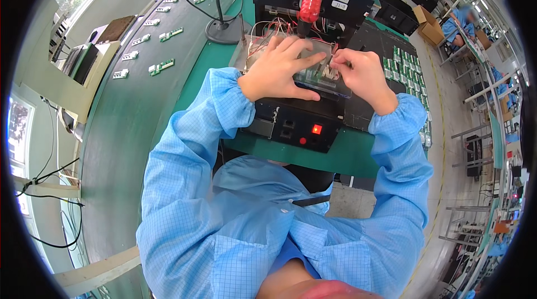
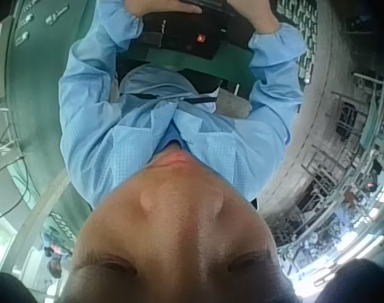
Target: Testing printed circuit boards using a specialized test fixture and scanning barcodes.
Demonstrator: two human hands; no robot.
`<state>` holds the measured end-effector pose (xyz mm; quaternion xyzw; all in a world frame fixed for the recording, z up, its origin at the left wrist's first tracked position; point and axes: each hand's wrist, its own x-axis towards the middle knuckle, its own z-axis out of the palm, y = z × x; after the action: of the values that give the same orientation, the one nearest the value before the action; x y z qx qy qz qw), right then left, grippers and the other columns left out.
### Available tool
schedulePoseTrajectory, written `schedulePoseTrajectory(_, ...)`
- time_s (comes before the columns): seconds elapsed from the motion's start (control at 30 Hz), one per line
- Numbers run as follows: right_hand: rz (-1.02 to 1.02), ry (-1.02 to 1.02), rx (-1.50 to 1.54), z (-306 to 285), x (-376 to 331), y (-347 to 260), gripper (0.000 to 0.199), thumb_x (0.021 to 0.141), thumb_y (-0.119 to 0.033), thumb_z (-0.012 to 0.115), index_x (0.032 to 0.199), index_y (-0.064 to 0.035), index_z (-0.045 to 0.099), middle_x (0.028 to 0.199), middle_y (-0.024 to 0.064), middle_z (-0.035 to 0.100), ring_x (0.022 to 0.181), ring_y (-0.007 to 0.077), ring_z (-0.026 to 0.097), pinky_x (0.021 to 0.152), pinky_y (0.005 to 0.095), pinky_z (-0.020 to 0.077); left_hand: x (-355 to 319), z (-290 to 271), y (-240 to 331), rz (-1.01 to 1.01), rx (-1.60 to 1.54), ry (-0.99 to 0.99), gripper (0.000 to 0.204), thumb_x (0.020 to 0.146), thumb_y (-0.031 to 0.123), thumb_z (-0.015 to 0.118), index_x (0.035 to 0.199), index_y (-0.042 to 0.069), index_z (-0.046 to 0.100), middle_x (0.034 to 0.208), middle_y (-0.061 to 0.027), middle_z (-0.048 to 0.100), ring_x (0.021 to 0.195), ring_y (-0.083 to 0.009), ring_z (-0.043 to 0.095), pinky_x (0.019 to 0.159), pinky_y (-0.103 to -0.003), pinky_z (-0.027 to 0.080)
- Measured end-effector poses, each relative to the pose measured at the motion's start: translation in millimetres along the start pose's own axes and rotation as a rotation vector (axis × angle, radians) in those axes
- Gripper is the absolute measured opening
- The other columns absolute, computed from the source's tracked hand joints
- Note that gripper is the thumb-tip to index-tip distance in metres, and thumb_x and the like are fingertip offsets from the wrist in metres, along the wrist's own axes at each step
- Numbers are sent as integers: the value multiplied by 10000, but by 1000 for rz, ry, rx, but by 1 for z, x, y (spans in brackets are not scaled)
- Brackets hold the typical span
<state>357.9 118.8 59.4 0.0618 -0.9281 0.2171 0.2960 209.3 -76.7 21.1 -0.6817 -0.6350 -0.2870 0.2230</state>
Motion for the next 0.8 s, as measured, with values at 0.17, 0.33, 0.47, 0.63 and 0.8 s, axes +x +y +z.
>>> schedulePoseTrajectory(0.17, 28, 19, 40, 1, -1, -1, 29, 815, -50, 720, 827, -39, 695, 776, 152, 723, 689, 350, 713, 627, 420, 561, 0, 0, -1, 18, 2, 18, 798, 688, 611, 833, 1353, 198, 674, 1214, -61, 549, 1155, -292, 507, 1003, -461, 378)
schedulePoseTrajectory(0.33, 47, -2, -27, 4, -3, -1, 26, 813, -46, 725, 824, -45, 701, 773, 156, 721, 686, 354, 711, 624, 418, 561, 1, 1, -3, 28, -5, 45, 767, 689, 580, 847, 1348, 223, 683, 1198, -56, 548, 1138, -283, 509, 980, -452, 378)
schedulePoseTrajectory(0.47, 71, -29, 1, 1, -3, 1, 65, 806, 36, 705, 865, 10, 699, 880, 150, 751, 745, 319, 745, 664, 347, 581, 1, 0, -2, 19, -4, 40, 753, 689, 558, 853, 1348, 235, 685, 1201, -58, 550, 1134, -283, 513, 979, -452, 375)
schedulePoseTrajectory(0.63, 89, -61, -54, 1, -4, 1, 71, 805, 33, 710, 871, 10, 698, 891, 155, 753, 752, 318, 746, 671, 347, 582, 2, 0, -1, 14, -11, 46, 738, 686, 537, 860, 1341, 243, 689, 1201, -58, 550, 1149, -289, 514, 978, -457, 378)
schedulePoseTrajectory(0.8, 84, -41, -37, 2, -6, 1, 72, 806, 31, 715, 872, 11, 693, 911, 148, 757, 754, 321, 744, 670, 349, 581, 1, 1, -1, 13, -8, 48, 728, 690, 523, 861, 1340, 243, 690, 1207, -60, 548, 1173, -290, 509, 986, -460, 377)
